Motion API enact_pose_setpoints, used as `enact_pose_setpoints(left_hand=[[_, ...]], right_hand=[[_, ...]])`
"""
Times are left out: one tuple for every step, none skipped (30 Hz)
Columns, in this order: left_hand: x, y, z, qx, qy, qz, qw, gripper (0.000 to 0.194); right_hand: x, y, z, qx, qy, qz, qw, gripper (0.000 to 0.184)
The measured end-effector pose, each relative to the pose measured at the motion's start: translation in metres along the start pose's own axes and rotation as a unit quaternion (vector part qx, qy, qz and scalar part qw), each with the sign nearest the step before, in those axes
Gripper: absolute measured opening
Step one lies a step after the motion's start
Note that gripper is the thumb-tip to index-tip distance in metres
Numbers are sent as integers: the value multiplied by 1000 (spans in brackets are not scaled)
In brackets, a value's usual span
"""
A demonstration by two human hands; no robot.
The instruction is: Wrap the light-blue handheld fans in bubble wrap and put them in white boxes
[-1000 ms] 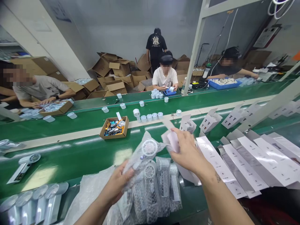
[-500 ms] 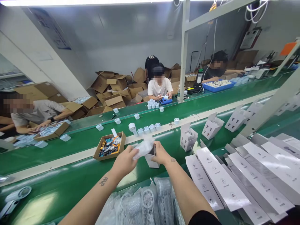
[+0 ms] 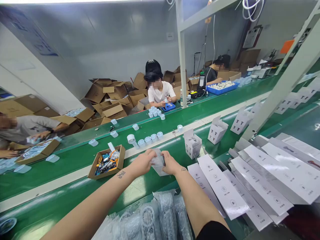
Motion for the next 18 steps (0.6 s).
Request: enact_pose_setpoints(left_hand=[[3,7,2,-26,20,19,999,34],[6,13,6,-48,38,37,997,35],[9,17,12,-58,47,51,996,36],[11,20,18,-56,47,58,996,38],[14,23,24,-50,39,62,996,39],[15,25,29,-47,29,65,996,40],[16,27,33,-49,21,70,996,39],[17,29,36,-55,15,77,995,37],[17,31,39,-63,12,83,995,34],[18,33,40,-70,13,88,994,32],[19,34,41,-76,16,92,993,32],[20,35,42,-79,20,95,992,32],[21,37,42,-79,24,98,992,33],[23,38,43,-77,25,100,992,32],[24,39,44,-73,21,101,992,29],[24,41,45,-67,11,100,993,26],[25,43,47,-59,-5,98,993,25],[25,44,49,-52,-23,95,994,27]], right_hand=[[1,-3,-1,-2,0,-1,1000,70],[1,-6,-1,-4,1,-1,1000,70],[1,-9,-2,-4,2,-3,1000,69],[0,-11,-2,-3,5,-6,1000,69],[-1,-13,-3,-2,11,-11,1000,69],[-2,-15,-4,-2,19,-18,1000,70],[-4,-16,-5,-3,29,-26,999,70],[-6,-17,-5,-4,39,-36,999,70],[-9,-19,-6,-5,49,-47,998,71],[-13,-20,-6,-6,59,-60,996,71],[-18,-23,-6,-5,69,-74,995,72],[-25,-28,-7,-3,79,-90,993,72],[-33,-36,-9,0,89,-108,990,71],[-41,-47,-12,6,100,-128,987,70],[-50,-62,-16,16,108,-149,983,68],[-59,-79,-23,34,114,-169,978,66],[-67,-98,-31,50,133,-196,970,64],[-72,-117,-40,64,159,-222,960,64]])
Point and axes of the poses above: each hand's wrist, its own z-axis towards the middle knuckle, its own y-axis out of the palm, x = y × z, the point moved 2 cm from there along z, towards the middle knuckle, and after that the axes turned 3 degrees about z, right-handed, at the moved point
